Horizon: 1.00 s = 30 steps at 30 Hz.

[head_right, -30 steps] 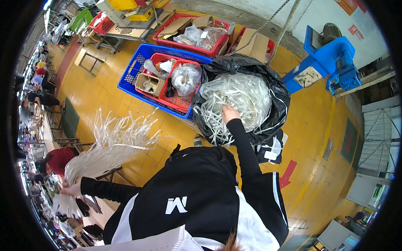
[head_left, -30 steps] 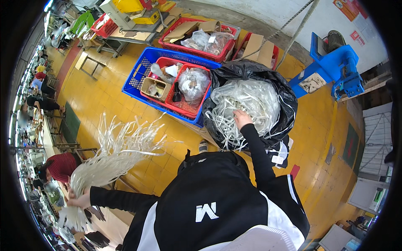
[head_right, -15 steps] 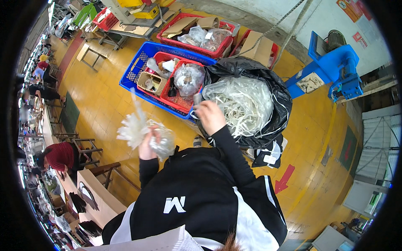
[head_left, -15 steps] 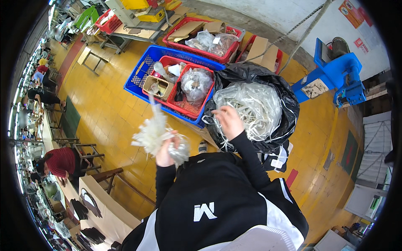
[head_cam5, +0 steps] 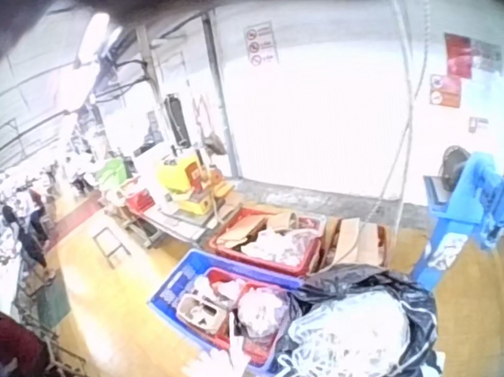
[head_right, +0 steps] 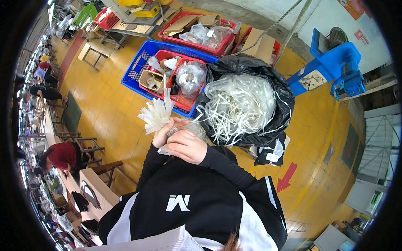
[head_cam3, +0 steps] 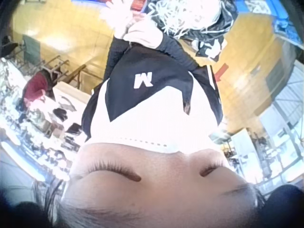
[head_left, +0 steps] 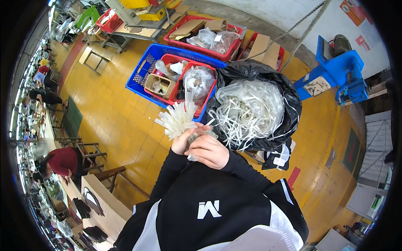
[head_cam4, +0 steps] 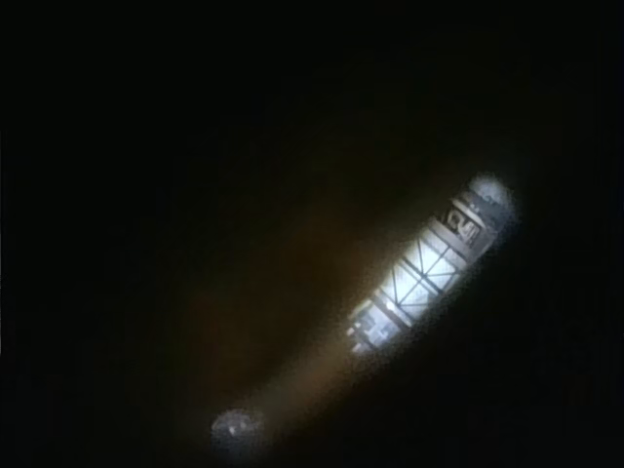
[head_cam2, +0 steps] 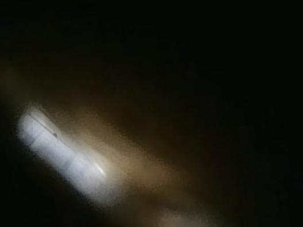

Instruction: The person repeatedly picks up bundles of white plastic cable ties from a black bag, separates them by hand, and places them into a red basket. The person continues this repetitive sorting action throughout the clip.

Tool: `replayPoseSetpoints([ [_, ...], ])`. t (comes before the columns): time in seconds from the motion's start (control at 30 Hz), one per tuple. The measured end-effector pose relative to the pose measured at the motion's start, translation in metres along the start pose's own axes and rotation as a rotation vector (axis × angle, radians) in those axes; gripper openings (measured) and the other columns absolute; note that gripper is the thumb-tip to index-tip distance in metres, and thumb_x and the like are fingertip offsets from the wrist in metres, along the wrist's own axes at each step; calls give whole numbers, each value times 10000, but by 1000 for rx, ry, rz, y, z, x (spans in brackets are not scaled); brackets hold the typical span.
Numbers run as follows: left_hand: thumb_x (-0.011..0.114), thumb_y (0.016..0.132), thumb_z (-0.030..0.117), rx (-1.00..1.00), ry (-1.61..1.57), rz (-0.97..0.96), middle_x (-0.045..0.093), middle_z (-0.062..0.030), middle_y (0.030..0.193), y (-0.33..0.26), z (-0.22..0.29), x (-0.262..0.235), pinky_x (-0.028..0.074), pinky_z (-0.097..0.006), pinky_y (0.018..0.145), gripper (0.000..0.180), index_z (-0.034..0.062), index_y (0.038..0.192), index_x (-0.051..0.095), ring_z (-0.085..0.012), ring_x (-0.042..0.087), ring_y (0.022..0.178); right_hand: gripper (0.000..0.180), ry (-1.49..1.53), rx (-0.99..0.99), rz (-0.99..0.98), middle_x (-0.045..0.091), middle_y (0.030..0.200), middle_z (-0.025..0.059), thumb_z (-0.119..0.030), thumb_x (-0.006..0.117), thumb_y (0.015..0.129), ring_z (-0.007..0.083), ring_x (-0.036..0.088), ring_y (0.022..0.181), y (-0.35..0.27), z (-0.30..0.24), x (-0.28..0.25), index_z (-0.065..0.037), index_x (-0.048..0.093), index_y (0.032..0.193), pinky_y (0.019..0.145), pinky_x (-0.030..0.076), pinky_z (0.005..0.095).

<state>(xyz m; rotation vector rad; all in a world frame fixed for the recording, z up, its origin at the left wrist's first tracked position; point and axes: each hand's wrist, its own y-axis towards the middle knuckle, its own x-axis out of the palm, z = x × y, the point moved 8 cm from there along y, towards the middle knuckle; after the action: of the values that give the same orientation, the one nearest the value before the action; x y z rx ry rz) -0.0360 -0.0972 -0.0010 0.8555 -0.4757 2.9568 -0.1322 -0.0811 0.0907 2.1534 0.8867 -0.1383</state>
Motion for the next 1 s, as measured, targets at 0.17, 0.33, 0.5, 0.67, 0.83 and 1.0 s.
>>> replayPoseSetpoints([
  [0.17, 539, 854, 196, 63, 50, -146, 622, -128, 946, -1, -22, -17, 449, -235, 592, 255, -3, 1011, 570, -141, 568, 671, 341, -375, 221, 285, 515, 856, 51, -18, 648, 701, 221, 543, 772, -17, 12, -31, -157, 666, 1012, 697, 422, 357],
  [0.33, 548, 874, 395, -81, 192, -334, 643, -126, 864, -15, -30, 16, 389, -194, 536, 507, -27, 1153, 523, -105, 562, 685, 252, -11, 625, 544, 574, 815, 52, -122, 444, 944, 69, 484, 637, -34, 62, -82, 12, 630, 1051, 561, 391, 213],
  [0.5, 558, 869, 287, -126, -170, -114, 593, -187, 1079, 0, -43, -5, 466, -277, 639, 332, 23, 1070, 574, -180, 569, 679, 302, 244, 579, 798, 586, 778, 58, -175, 417, 962, 91, 505, 644, -32, 52, -115, 60, 603, 1006, 591, 408, 220],
  [0.67, 559, 885, 305, -205, -665, -103, 597, -102, 985, -1, -24, 28, 501, -361, 725, 280, 71, 1040, 559, -224, 595, 738, 209, 386, 420, 192, 608, 764, 73, -113, 492, 903, 167, 572, 714, -4, 28, -61, 25, 629, 978, 695, 445, 301],
  [0.83, 512, 919, 266, 300, -580, -35, 541, -50, 864, 14, 39, -32, 480, -348, 760, 184, 90, 869, 488, -181, 551, 797, 241, 409, 669, -513, 545, 615, 52, -196, 491, 925, 150, 540, 579, -51, 43, -8, -31, 655, 986, 586, 438, 274],
  [1.0, 541, 897, 285, 328, -360, 16, 503, -51, 817, 3, 66, -33, 415, -325, 783, 220, 87, 841, 465, -188, 494, 753, 254, -160, 997, -596, 670, 766, 37, -309, 641, 770, 266, 627, 744, -176, 130, -29, -148, 684, 962, 703, 471, 381],
])
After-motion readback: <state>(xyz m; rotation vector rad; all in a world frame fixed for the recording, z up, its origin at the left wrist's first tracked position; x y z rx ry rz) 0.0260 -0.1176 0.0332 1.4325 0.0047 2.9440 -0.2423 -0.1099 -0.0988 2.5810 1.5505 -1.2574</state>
